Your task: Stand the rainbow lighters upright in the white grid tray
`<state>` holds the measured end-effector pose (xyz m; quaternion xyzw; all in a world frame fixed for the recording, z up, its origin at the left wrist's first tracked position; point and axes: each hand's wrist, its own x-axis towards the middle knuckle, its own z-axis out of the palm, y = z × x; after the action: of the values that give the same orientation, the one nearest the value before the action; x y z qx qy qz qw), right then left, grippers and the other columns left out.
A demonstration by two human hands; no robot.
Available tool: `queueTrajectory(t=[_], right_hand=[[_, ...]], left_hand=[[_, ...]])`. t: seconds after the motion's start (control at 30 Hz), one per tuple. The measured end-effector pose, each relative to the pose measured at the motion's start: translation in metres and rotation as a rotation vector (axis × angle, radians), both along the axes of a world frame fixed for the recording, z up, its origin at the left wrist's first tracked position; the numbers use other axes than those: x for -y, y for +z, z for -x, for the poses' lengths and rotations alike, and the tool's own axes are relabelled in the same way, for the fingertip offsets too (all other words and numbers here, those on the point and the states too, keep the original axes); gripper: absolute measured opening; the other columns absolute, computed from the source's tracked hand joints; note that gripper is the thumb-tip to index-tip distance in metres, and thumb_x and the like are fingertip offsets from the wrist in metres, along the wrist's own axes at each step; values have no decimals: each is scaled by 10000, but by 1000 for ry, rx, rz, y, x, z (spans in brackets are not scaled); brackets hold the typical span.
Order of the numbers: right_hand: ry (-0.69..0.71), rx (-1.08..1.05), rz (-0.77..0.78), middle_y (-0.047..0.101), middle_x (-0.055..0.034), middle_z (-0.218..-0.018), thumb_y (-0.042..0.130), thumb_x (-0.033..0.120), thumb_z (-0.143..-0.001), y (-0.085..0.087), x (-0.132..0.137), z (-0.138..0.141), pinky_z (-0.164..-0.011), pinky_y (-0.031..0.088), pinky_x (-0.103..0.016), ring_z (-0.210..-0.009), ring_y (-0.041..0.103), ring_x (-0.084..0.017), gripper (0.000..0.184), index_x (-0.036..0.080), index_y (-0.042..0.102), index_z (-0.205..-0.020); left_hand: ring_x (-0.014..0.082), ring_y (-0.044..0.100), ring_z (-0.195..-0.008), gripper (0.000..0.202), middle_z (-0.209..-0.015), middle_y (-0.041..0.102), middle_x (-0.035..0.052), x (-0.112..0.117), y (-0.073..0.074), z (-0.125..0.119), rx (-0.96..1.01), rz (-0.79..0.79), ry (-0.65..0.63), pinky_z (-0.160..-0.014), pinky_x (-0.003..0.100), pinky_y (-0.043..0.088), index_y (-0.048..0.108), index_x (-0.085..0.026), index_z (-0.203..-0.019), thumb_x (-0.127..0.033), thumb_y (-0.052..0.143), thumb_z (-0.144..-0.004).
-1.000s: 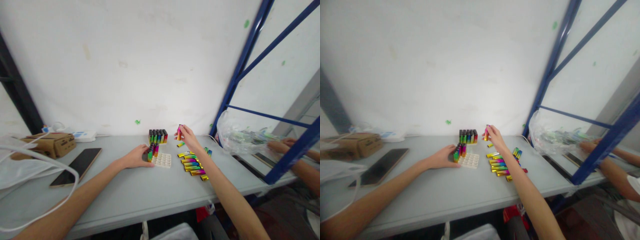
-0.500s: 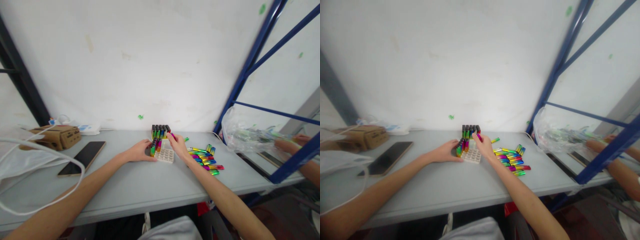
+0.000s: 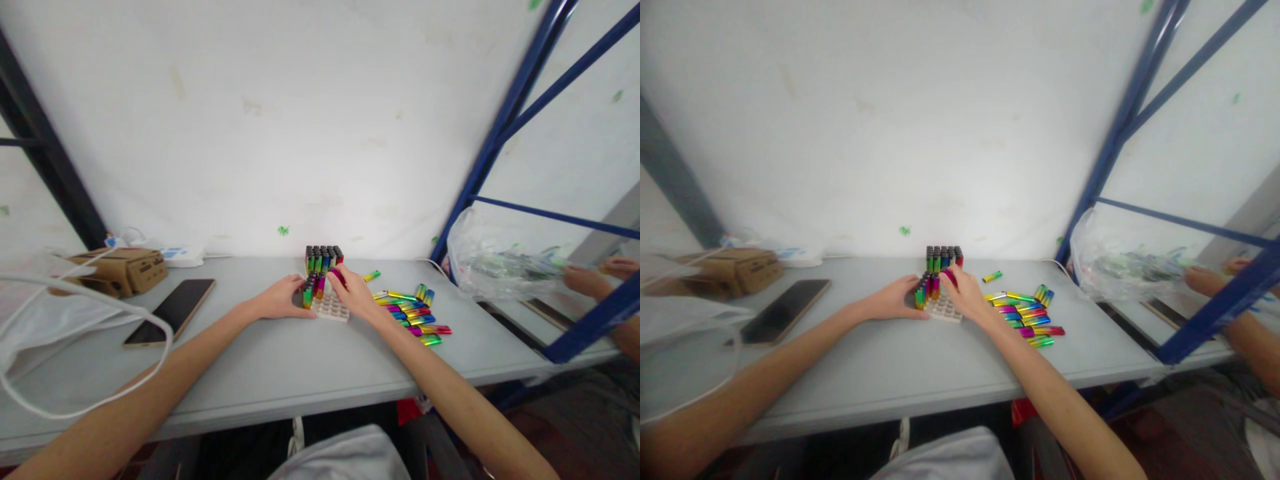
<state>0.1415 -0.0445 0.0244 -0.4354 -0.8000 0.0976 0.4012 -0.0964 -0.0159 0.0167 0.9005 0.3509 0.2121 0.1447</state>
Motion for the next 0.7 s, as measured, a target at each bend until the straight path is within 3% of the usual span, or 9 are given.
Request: queueTrajectory(t=[0.13,0.33,0.57,0.7], right_hand=[[90,227,-72,604,-61,-914,358,424,-1072,6,3,-3,-842,422,-302,-876,553,-187,365,193,576,-893],[65,220,-6,647,-22,-759,435,451,-1057,4,4,-3,-702,396,-259,-702,562,-159,381,193,594,-827],[103,378,60,695,-49,-771,516,378,-1041,3,1,1,-655,386,-254,-679,607,-167,275,158,659,-957],[35,500,47,688,-62,-763,560,449,-1008,2,2,2,-635,357,-260,-673,588,-169,365,165,695,-822]], left_hand=[[309,614,-984,712,-1041,649,92,0,-1,0,4,-7,5,-903,412,508,680,-183,-1092,-749,754,-666],[316,616,-997,707,-1045,647,98,-1,-2,1,-8,-12,4,-907,411,508,680,-178,-1093,-744,750,-677],[320,616,-1010,709,-1073,639,96,-1,-2,0,-30,-11,17,-909,411,508,666,-184,-1108,-736,758,-672],[318,615,-991,680,-1045,634,92,-1,-2,0,-37,-8,20,-898,411,505,671,-178,-1064,-729,756,-674]])
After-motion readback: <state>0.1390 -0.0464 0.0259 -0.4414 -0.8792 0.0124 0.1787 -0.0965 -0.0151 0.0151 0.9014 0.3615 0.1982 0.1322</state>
